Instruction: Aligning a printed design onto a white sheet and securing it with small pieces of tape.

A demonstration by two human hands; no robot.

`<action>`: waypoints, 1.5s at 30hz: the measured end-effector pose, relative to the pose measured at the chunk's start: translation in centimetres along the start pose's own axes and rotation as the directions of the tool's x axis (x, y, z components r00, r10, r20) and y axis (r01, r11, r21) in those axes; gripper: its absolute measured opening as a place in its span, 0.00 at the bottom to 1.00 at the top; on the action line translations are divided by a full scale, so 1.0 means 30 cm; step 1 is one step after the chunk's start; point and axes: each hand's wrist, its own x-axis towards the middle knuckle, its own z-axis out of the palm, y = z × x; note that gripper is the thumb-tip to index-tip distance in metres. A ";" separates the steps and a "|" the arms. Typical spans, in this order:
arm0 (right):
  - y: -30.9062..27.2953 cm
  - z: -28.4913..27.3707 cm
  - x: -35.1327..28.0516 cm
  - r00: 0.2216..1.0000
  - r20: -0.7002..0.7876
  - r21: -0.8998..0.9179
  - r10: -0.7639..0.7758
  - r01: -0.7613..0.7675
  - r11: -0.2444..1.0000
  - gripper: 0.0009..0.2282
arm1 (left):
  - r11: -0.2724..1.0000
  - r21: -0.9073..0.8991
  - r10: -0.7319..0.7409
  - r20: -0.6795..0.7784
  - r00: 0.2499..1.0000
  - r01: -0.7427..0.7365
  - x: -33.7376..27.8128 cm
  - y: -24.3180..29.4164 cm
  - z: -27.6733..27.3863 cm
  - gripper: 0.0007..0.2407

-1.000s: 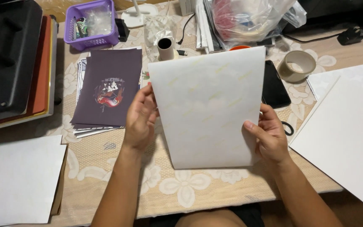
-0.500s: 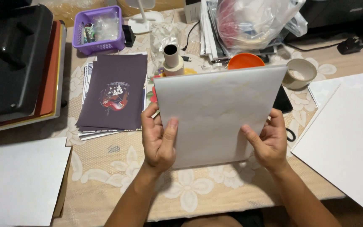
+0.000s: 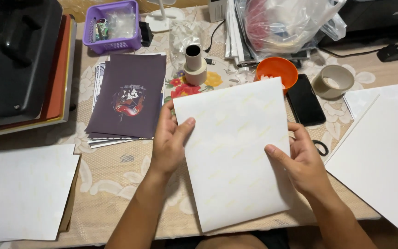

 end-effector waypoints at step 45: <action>0.273 -0.100 0.510 0.981 0.070 -0.592 -0.179 0.185 0.785 0.14 | 0.638 0.693 -0.340 -0.139 0.930 0.337 0.225 -0.346 -0.324 0.10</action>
